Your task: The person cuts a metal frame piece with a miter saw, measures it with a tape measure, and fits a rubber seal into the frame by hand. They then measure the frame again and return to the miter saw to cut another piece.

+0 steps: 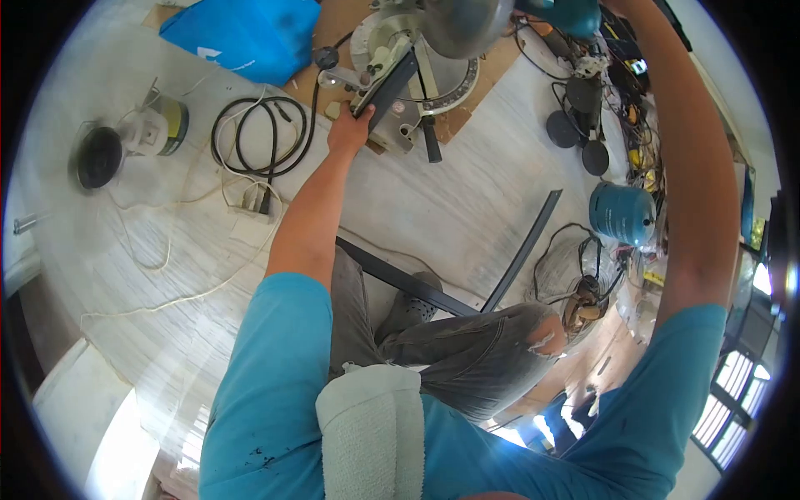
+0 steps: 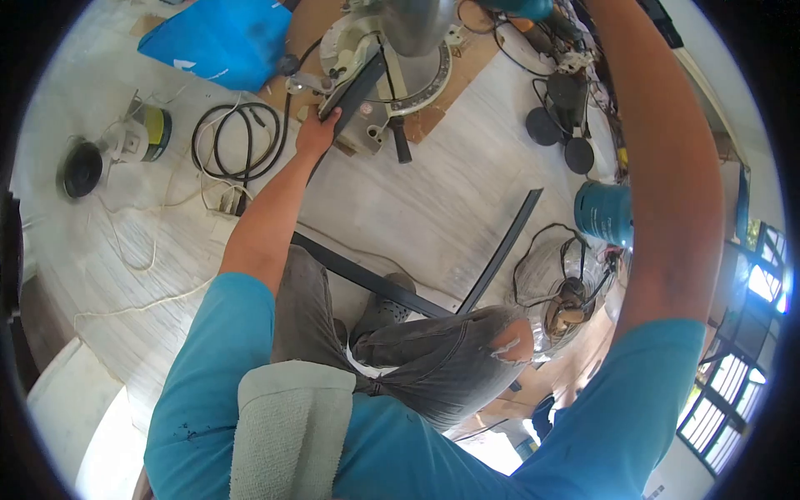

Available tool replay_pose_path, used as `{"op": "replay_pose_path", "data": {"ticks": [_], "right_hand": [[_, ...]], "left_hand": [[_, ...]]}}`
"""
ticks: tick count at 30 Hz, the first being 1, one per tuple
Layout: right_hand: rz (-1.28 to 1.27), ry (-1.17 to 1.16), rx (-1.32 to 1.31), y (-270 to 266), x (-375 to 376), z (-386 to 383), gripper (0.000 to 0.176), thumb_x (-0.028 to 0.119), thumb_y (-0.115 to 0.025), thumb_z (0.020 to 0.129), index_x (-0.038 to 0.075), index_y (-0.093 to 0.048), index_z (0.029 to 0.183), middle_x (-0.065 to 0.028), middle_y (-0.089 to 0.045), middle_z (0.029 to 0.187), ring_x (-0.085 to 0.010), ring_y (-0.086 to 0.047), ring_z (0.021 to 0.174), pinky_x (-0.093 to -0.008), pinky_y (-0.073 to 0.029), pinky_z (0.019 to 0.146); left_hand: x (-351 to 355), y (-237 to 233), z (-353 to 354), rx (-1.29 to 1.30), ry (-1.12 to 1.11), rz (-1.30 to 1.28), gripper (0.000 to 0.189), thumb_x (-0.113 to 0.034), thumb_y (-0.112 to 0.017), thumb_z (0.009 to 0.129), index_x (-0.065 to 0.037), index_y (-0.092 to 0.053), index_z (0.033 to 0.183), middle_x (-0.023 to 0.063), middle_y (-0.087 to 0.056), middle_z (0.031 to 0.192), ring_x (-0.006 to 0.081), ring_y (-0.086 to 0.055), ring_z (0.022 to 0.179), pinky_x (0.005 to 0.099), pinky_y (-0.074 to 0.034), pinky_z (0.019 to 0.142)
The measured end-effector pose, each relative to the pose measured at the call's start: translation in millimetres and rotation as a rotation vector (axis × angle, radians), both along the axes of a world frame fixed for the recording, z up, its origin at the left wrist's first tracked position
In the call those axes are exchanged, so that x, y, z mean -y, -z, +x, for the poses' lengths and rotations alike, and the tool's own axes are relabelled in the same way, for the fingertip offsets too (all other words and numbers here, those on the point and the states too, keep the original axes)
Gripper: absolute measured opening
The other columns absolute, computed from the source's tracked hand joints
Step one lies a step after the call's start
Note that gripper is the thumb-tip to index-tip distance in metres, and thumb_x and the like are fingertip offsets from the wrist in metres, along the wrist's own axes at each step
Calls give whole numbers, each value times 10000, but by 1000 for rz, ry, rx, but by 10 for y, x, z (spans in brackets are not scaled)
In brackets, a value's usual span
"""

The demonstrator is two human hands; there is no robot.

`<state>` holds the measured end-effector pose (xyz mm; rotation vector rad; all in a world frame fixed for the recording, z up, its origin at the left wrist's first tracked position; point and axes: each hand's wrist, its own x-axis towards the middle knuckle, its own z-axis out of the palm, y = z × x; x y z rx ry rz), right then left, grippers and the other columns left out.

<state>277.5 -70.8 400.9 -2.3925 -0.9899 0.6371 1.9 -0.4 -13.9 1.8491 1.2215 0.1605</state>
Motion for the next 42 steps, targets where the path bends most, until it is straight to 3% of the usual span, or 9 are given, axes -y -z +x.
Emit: {"op": "replay_pose_path", "data": {"ticks": [6, 10, 11, 15, 23, 27, 34, 35, 42], "right_hand": [[362, 196, -301, 527, 224, -36, 127, 96, -564, 829, -3, -566, 909, -143, -612, 811, -238, -610, 687, -372, -527, 667], [441, 500, -243, 765, 389, -411, 328, 362, -513, 879, 54, -588, 966, -109, -607, 826, -226, -604, 730, -361, -486, 732], [487, 416, -308, 970, 470, -251, 463, 475, -437, 895, 66, -596, 1042, -126, -625, 935, -243, -602, 830, -358, -453, 815], [430, 498, -289, 1174, 620, -323, 602, 500, -402, 911, 15, -548, 1236, -182, -588, 1163, -285, -562, 1053, -361, -387, 960], [444, 406, -254, 1265, 684, -453, 592, 470, -356, 953, 11, -520, 1288, -138, -566, 1229, -243, -533, 1120, -351, -371, 991], [648, 307, -241, 1699, 784, -363, 392, 400, -594, 897, 9, -590, 922, -109, -620, 709, -170, -597, 566, -302, -506, 533], [690, 276, -165, 1998, 902, -437, 399, 387, -622, 889, -8, -571, 864, -79, -606, 647, -138, -587, 525, -276, -470, 493], [689, 280, -159, 2006, 909, -453, 404, 390, -622, 888, -10, -570, 864, -79, -605, 646, -138, -588, 526, -278, -470, 494], [645, 301, -159, 1958, 908, -509, 376, 379, -608, 904, 13, -559, 837, -83, -602, 676, -143, -583, 544, -288, -479, 509]], "left_hand": [[-137, 112, 77, -54, 34, -57, 720, -601, -541, 834, -69, -423, 1304, 194, -647, 1107, 374, -601, 1055, 467, -469, 860], [-27, -2, 84, -58, -23, -50, 710, -603, -569, 817, -70, -456, 1272, 187, -651, 1103, 365, -606, 1054, 465, -474, 857], [16, -46, 75, -57, -53, -44, 710, -605, -576, 811, -70, -464, 1264, 187, -651, 1102, 363, -607, 1054, 464, -474, 856], [-36, 46, 78, -34, -33, -11, 731, -626, -580, 799, -58, -488, 1251, 210, -647, 1092, 380, -602, 1054, 463, -470, 861], [-59, 138, 107, -51, -37, -33, 763, -635, -580, 792, -90, -449, 1309, 209, -642, 1114, 378, -592, 1080, 468, -467, 868], [-32, 90, 77, 52, -40, -23, 733, -629, -568, 807, -93, -453, 1295, 232, -634, 1110, 402, -586, 1074, 482, -456, 868], [-62, 201, 67, 50, -25, -12, 715, -625, -563, 815, -97, -459, 1285, 233, -621, 1138, 414, -564, 1102, 483, -440, 892], [-43, 108, 63, 66, -29, -48, 682, -552, -587, 845, -31, -484, 1272, 251, -611, 1147, 404, -570, 1097, 438, -436, 900], [-17, 91, 66, -4, -36, -13, 744, -633, -565, 804, -88, -460, 1300, 224, -623, 1146, 402, -571, 1101, 473, -442, 902]]}}
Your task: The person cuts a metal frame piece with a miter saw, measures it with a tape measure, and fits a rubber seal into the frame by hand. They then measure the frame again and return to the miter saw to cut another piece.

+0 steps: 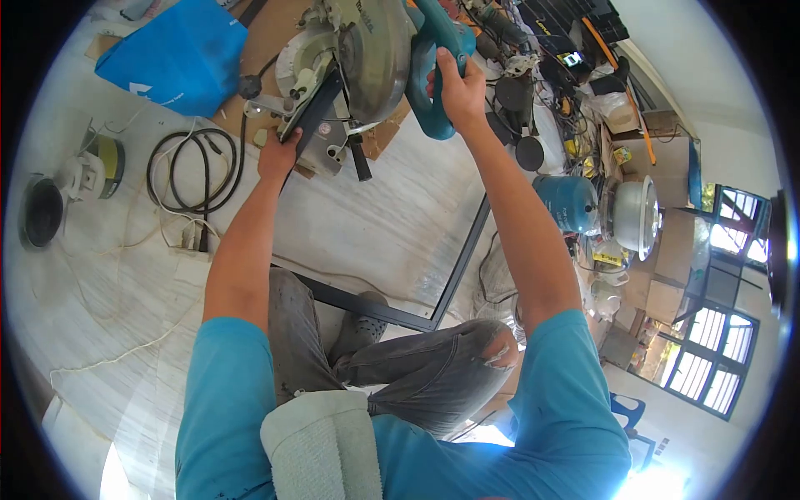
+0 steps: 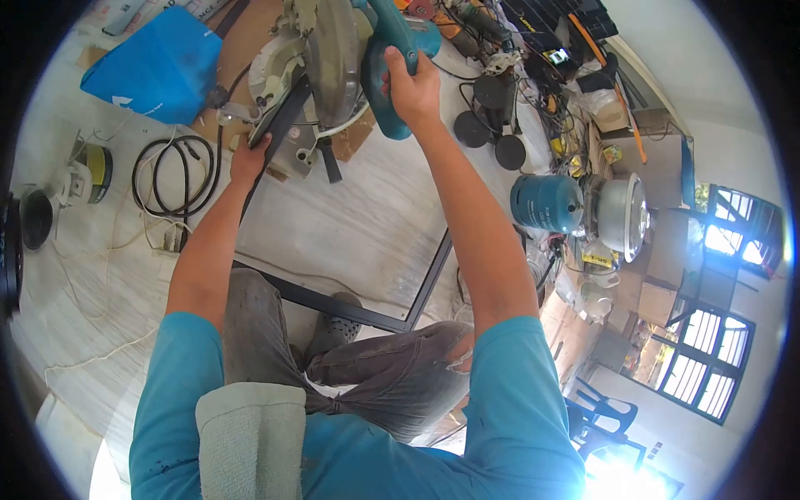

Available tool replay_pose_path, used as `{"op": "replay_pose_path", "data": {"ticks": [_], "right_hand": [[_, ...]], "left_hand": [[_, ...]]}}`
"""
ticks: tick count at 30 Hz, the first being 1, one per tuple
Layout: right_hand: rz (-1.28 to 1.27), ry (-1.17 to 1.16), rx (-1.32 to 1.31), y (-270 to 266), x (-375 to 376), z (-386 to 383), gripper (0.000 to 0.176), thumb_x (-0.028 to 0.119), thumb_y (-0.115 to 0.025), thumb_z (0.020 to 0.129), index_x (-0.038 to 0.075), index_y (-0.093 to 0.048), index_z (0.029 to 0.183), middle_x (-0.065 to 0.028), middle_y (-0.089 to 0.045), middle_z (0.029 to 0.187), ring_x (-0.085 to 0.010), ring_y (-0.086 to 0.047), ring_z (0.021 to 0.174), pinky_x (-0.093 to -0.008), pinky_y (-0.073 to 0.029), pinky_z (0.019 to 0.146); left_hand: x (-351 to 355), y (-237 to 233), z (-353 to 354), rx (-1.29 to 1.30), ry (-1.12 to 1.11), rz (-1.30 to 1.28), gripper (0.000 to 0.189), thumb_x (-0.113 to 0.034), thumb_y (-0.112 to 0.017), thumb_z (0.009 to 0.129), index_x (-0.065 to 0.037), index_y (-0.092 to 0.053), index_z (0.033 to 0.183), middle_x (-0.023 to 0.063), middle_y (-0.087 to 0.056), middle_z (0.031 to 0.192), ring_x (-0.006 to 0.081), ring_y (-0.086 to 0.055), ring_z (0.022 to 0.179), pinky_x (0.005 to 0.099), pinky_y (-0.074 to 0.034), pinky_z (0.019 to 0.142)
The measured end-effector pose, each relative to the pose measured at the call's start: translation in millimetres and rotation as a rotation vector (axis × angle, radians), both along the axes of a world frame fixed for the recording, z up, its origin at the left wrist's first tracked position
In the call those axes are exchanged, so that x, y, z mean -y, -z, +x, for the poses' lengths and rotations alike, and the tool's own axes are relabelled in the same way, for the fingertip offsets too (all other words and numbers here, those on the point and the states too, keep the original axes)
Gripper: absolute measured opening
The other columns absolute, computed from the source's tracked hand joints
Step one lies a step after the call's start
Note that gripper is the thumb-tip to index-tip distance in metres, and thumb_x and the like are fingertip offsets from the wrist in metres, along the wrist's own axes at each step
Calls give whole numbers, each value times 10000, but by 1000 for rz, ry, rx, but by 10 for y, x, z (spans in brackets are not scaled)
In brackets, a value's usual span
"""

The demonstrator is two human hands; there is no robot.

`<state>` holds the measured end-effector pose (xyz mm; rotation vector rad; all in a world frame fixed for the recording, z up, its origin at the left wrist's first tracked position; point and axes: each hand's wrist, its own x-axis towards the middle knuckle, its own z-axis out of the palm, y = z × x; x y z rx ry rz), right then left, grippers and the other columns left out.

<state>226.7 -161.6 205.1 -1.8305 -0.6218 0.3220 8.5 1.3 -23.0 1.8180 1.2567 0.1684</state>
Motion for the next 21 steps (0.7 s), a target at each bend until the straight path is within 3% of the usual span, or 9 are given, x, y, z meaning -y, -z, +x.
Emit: {"op": "replay_pose_path", "data": {"ticks": [21], "right_hand": [[56, 4, -2, 147, 13, -40, 396, 385, -619, 892, -5, -572, 843, -70, -589, 644, -129, -570, 526, -275, -457, 485]], "left_hand": [[-21, -26, 26, -22, -13, -10, 720, -618, -566, 810, -94, -468, 1295, 211, -638, 1124, 396, -582, 1089, 478, -450, 888]]}}
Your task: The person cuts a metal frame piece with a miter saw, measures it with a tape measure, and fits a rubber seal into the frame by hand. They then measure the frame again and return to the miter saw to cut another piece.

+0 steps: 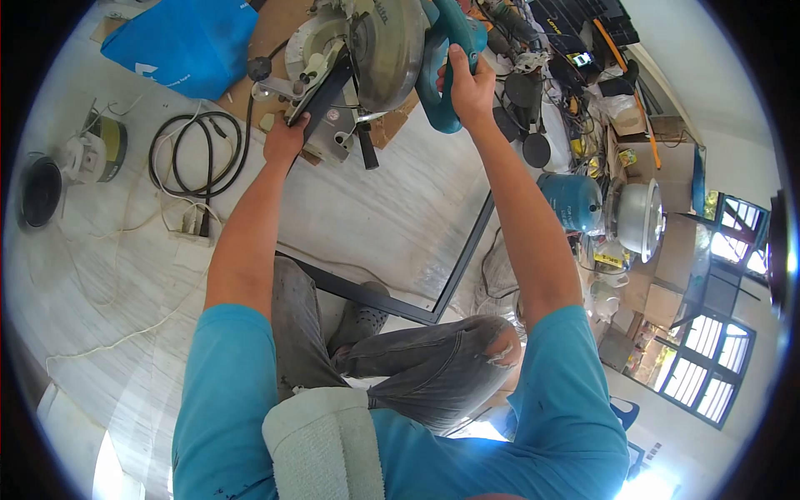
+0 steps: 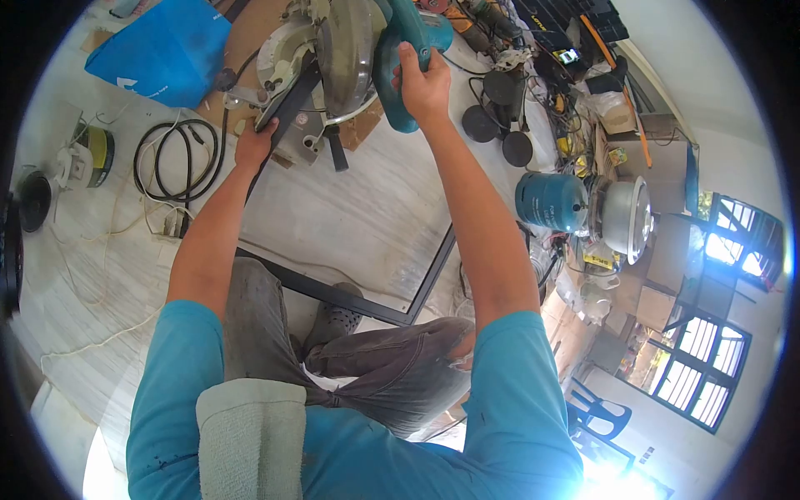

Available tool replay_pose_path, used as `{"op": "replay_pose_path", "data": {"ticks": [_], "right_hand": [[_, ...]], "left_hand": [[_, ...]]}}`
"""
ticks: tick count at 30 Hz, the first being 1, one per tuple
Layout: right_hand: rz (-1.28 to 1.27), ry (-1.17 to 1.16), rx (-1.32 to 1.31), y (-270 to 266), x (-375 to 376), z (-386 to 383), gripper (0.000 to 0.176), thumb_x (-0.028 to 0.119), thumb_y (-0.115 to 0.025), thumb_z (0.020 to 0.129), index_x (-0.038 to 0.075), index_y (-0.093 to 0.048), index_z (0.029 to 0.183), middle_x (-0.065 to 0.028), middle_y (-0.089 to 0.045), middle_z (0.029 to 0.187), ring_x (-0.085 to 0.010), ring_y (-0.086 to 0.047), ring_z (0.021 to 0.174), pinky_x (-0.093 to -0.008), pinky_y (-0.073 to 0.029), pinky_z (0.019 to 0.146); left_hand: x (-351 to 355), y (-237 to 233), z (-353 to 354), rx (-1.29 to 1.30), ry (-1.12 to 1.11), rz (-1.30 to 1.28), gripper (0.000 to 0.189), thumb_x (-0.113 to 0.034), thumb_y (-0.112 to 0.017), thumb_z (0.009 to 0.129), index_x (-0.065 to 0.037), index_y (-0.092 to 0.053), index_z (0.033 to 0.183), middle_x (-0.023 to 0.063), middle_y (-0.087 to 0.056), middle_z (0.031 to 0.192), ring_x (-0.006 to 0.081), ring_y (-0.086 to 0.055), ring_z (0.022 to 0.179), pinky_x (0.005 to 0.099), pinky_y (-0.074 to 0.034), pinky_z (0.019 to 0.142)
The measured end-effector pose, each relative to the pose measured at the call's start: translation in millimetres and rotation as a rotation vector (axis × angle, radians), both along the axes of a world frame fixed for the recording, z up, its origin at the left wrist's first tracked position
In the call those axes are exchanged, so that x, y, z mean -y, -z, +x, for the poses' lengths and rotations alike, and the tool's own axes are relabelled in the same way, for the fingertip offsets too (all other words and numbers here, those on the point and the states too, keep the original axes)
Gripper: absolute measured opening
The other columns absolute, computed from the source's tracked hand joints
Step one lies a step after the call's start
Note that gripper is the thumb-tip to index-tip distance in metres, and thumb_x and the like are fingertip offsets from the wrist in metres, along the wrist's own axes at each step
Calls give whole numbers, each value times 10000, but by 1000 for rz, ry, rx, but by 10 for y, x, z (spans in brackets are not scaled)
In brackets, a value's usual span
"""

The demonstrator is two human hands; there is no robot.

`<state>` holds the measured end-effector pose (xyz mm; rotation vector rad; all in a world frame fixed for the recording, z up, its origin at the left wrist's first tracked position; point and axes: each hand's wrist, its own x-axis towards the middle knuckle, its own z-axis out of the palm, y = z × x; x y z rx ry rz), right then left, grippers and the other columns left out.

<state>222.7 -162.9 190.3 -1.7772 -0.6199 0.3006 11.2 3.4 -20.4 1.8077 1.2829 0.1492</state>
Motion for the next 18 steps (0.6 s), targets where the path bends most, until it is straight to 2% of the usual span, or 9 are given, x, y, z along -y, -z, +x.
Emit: {"op": "replay_pose_path", "data": {"ticks": [5, 18], "right_hand": [[-2, -2, 3, 27, 3, 11, 397, 385, -619, 892, -6, -572, 844, -68, -588, 646, -129, -569, 530, -278, -454, 486], [0, -1, 9, 38, 18, 0, 387, 378, -615, 896, -2, -572, 838, -70, -592, 647, -122, -572, 543, -267, -469, 499]], "left_hand": [[31, -89, -8, 9, -5, -6, 700, -600, -559, 827, -67, -495, 1276, 230, -614, 1160, 412, -556, 1113, 466, -434, 909], [52, -234, -13, -13, -2, -47, 745, -613, -554, 825, -67, -453, 1322, 241, -594, 1192, 406, -544, 1139, 466, -430, 922]]}}
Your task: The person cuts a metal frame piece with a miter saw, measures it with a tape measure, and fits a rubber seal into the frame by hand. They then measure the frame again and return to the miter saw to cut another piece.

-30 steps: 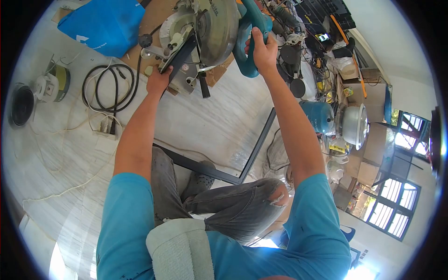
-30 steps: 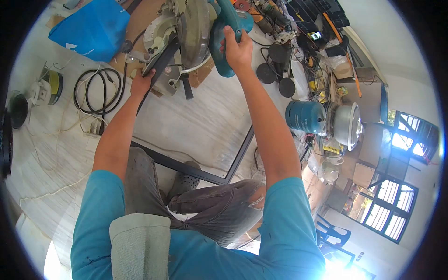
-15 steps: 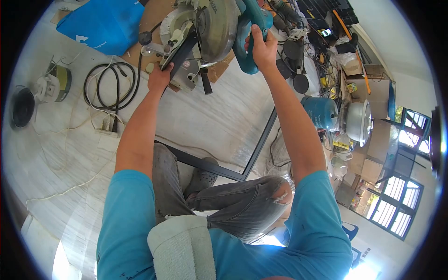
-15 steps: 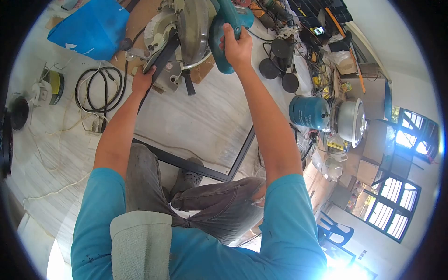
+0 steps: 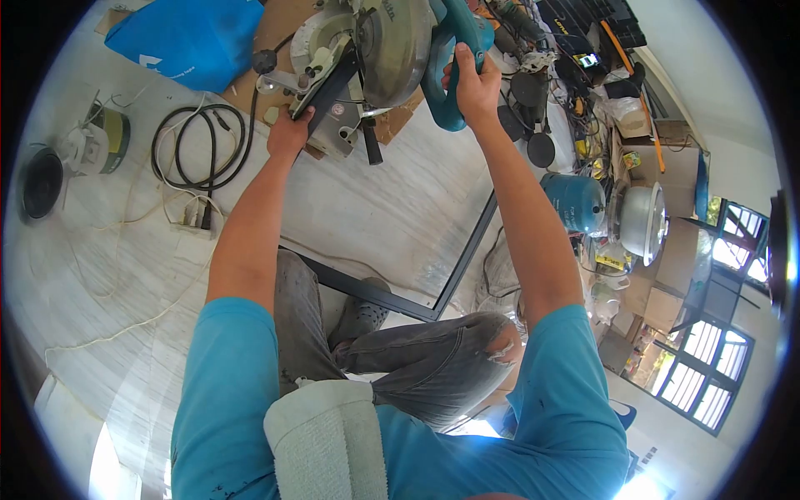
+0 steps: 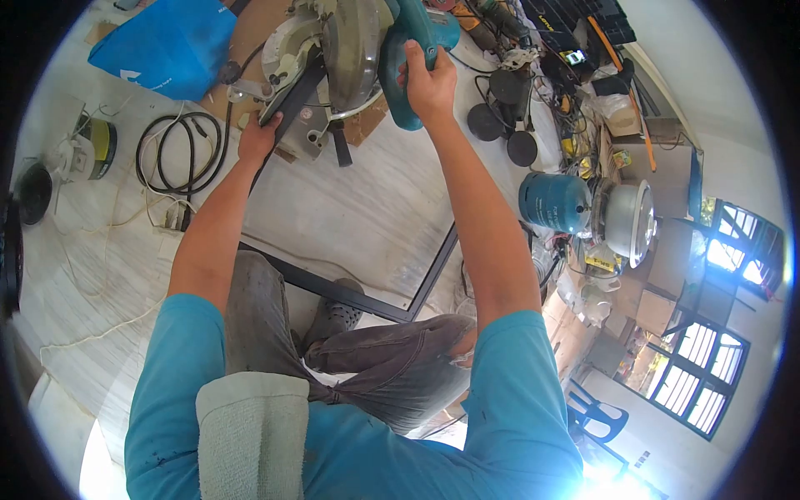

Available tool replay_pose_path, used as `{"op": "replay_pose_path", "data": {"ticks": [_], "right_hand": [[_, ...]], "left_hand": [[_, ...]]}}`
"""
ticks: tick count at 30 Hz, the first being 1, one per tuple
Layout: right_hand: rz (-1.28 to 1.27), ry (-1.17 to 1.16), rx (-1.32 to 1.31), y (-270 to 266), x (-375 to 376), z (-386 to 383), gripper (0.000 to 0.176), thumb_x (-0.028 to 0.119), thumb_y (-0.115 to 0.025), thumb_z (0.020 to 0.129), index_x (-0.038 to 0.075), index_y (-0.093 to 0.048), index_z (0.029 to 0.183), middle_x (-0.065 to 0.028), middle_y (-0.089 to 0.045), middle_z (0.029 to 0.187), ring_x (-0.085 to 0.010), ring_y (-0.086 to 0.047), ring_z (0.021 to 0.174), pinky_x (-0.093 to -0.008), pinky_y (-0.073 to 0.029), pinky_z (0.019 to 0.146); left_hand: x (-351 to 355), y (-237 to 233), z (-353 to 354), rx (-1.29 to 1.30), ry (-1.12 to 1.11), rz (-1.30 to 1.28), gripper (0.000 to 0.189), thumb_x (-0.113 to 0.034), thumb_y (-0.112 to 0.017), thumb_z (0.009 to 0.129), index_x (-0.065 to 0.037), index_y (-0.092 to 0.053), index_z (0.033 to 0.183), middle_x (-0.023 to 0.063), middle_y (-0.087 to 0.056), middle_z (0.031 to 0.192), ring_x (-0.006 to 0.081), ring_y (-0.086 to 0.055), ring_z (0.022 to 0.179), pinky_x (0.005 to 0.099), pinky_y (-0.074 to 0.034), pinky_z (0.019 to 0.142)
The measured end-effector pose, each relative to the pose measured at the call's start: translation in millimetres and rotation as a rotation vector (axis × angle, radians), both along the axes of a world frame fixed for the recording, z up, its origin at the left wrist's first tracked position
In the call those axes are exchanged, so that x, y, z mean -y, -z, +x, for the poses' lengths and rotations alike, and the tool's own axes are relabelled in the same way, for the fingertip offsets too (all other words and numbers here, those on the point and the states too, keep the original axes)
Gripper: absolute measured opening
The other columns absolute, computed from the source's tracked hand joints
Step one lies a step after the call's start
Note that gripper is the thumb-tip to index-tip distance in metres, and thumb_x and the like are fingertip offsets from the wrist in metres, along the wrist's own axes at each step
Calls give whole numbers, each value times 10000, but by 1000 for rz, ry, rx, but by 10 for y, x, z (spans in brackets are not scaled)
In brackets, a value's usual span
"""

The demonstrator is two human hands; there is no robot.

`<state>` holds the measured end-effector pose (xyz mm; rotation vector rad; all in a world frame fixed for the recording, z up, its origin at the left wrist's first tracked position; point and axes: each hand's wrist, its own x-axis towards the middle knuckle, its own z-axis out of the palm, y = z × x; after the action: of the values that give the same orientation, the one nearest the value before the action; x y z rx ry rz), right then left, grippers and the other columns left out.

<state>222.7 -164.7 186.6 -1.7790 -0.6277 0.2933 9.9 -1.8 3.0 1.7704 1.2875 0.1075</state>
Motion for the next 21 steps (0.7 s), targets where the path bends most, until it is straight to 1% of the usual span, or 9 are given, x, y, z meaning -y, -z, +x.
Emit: {"op": "replay_pose_path", "data": {"ticks": [5, 8, 11, 14, 16, 17, 21], "right_hand": [[25, 7, -1, 65, 17, -46, 378, 373, -612, 900, 0, -572, 851, -66, -592, 644, -118, -570, 548, -263, -467, 495], [34, 12, 10, 130, 24, -65, 378, 374, -614, 899, 0, -574, 857, -65, -591, 643, -118, -571, 547, -265, -464, 491], [27, 21, 18, 165, 42, -69, 381, 375, -620, 894, -2, -578, 853, -68, -594, 646, -126, -575, 539, -275, -467, 491], [-21, 7, 8, 43, -11, 33, 388, 385, -619, 893, 0, -581, 858, -79, -602, 663, -138, -584, 542, -286, -479, 506], [-82, -6, 13, -169, -56, 97, 398, 404, -608, 901, 7, -582, 877, -95, -612, 691, -146, -594, 564, -294, -496, 531], [-84, 0, -7, -174, -33, 70, 400, 405, -608, 900, 7, -583, 878, -95, -613, 693, -146, -594, 564, -294, -498, 532], [-61, -9, -31, -185, -63, 64, 399, 406, -610, 897, 7, -583, 887, -95, -613, 700, -146, -596, 569, -293, -501, 531]], "left_hand": [[-13, 95, 13, -3, -8, 19, 751, -615, -550, 826, -53, -455, 1315, 241, -604, 1173, 399, -559, 1121, 455, -438, 914], [-31, 192, 19, 7, -13, 21, 738, -618, -565, 809, -107, -446, 1328, 197, -638, 1134, 376, -582, 1098, 462, -457, 885], [-54, 216, 19, 23, -11, -51, 739, -619, -566, 809, -103, -447, 1325, 198, -638, 1133, 376, -583, 1096, 465, -456, 885], [-13, 163, 13, -20, -19, 72, 737, -627, -566, 806, -102, -457, 1311, 194, -641, 1129, 372, -585, 1096, 462, -458, 883], [-67, 187, 27, 20, -13, 50, 724, -615, -572, 810, -67, -484, 1274, 223, -638, 1108, 392, -590, 1071, 457, -459, 873], [-39, 193, 8, 36, -1, 32, 718, -610, -575, 811, -50, -498, 1255, 238, -637, 1097, 402, -593, 1058, 454, -459, 868], [-32, 88, 5, 0, -12, 15, 724, -614, -579, 805, -48, -502, 1250, 243, -629, 1111, 405, -583, 1075, 457, -451, 883]]}}
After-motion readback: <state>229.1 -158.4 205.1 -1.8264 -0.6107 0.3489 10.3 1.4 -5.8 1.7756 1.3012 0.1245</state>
